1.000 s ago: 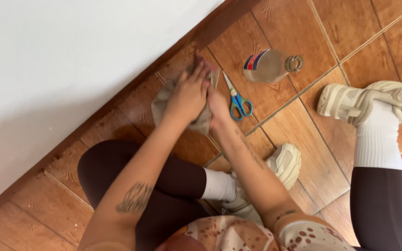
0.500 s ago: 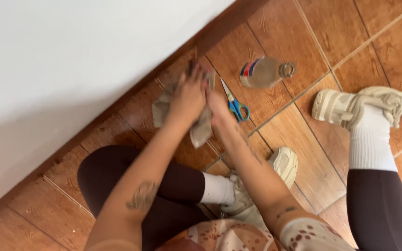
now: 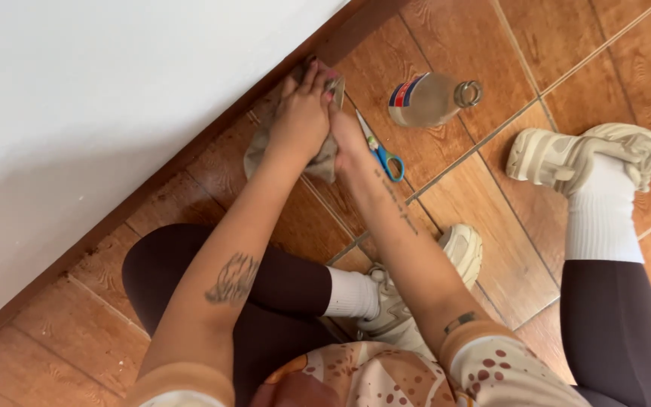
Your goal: Cleaning the edge of a wooden floor and baseboard using a cloth, liquid, and a pencil for tight spots.
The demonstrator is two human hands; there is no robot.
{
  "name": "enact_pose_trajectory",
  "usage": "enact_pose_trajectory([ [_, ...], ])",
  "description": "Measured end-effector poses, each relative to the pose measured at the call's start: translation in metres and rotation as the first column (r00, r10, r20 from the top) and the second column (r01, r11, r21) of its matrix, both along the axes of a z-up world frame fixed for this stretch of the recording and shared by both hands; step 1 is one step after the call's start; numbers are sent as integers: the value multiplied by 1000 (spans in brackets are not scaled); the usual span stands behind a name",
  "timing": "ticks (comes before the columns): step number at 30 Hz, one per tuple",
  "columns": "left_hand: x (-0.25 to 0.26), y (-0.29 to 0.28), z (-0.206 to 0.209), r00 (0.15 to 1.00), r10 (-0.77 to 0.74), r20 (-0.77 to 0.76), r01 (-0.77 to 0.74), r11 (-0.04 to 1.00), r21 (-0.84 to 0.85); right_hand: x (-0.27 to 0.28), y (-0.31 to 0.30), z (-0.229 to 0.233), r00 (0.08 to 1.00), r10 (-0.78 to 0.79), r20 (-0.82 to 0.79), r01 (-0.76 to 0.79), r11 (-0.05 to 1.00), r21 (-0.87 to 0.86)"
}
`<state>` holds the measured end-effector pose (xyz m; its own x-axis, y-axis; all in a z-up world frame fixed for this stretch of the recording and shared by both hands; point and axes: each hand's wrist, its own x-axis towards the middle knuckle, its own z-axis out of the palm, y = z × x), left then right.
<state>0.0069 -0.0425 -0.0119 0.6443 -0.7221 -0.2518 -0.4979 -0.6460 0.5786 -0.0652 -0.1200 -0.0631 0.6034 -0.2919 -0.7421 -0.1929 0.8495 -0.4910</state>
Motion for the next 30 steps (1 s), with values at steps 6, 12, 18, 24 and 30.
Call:
enact_pose_trajectory([
  [6, -26, 17, -32, 994, -51, 91, 55, 998, -39, -37, 18, -20, 983, 6, 182, 13, 994, -105],
  [12, -4, 0, -21, 999, -11, 42, 15, 995, -95, -6, 3, -4, 999, -34, -9, 35, 985, 168],
  [18, -7, 1, -32, 998, -9, 55, 14, 995, -98, -19, 14, 0, 952, 49, -304, -140, 949, -284],
  [24, -15, 10, -33, 999, -25, 47, 28, 999, -47, -12, 15, 5, 989, -11, -144, 5, 999, -46],
  [30, -8, 6, 0, 999, -45, 10, 44, 999, 28, -21, 16, -34, 977, 4, -213, -42, 984, -174],
])
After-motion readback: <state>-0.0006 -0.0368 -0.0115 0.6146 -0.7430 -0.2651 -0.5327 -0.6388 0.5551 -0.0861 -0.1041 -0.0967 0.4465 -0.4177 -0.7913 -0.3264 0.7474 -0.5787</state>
